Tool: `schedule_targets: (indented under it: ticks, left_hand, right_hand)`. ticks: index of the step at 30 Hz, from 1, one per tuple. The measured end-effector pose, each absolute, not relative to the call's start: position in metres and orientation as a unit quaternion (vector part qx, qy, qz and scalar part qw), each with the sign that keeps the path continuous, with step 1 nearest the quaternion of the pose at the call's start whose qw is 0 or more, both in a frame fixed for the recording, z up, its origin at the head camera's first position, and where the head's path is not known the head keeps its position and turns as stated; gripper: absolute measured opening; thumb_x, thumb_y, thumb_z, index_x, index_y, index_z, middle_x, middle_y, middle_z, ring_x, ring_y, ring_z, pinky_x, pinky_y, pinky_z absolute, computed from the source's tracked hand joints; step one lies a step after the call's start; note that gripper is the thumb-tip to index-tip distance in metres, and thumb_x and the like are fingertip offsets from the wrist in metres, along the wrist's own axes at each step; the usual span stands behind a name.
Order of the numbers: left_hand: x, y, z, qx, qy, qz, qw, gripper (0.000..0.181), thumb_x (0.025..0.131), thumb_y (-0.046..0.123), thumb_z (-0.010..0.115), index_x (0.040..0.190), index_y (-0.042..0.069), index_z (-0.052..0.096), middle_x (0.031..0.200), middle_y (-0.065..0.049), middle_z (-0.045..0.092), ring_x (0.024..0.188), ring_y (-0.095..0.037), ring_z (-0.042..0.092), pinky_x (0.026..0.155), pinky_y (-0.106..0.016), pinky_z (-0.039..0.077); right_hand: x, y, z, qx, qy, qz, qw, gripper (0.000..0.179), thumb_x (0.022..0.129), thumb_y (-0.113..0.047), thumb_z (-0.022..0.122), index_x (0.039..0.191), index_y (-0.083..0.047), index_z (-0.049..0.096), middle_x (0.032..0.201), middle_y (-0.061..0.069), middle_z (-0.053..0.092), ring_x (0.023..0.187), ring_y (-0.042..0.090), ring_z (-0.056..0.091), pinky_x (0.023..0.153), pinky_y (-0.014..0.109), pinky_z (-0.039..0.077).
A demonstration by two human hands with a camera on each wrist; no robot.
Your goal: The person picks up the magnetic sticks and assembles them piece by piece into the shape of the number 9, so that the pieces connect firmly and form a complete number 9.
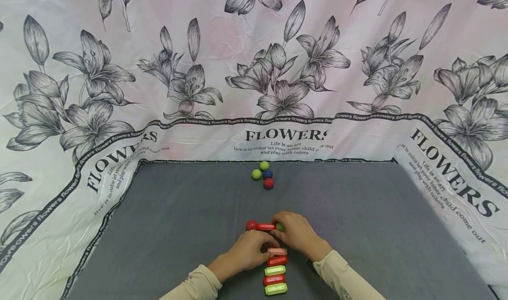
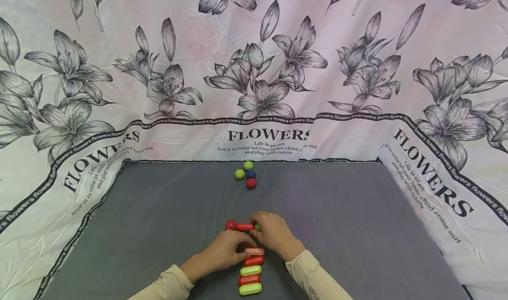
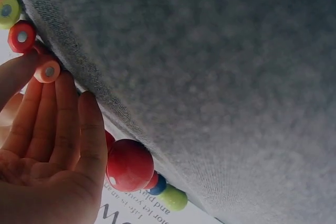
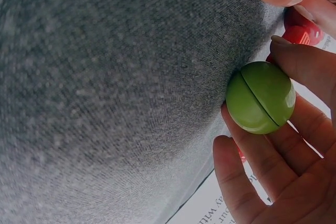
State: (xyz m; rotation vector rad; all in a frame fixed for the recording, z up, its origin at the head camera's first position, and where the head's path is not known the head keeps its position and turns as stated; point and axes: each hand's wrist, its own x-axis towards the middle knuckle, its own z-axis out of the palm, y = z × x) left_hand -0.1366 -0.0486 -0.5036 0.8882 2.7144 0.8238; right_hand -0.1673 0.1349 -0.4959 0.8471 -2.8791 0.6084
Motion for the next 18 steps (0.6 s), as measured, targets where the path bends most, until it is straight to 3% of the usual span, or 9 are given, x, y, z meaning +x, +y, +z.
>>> schedule_targets:
  ticks: [8, 18]
  left_hand:
    - [-0.134, -0.055, -0.504, 0.281, 0.905, 0.310, 0.082, 0.017, 0.085, 0.016, 0.078, 0.101, 0.023, 0.079, 0.094, 0.015, 0.075, 0.081, 0.006, 0.061, 0.074, -0.018, 0.050]
    - [-0.120, -0.080, -0.502, 0.163, 0.919, 0.356, 0.054, 0.020, 0.081, 0.013, 0.082, 0.101, 0.018, 0.079, 0.096, 0.006, 0.076, 0.082, -0.004, 0.066, 0.070, -0.024, 0.052]
  right_hand:
    - [-0.167, 0.135, -0.497, 0.278, -0.939, 0.200, 0.039, 0.013, 0.084, -0.020, 0.080, 0.094, -0.014, 0.073, 0.091, -0.001, 0.071, 0.077, 0.013, 0.064, 0.070, 0.034, 0.052]
    - [-0.169, 0.135, -0.498, 0.277, -0.941, 0.192, 0.043, 0.014, 0.084, -0.022, 0.080, 0.093, -0.014, 0.073, 0.090, -0.002, 0.071, 0.078, 0.013, 0.063, 0.071, 0.035, 0.052]
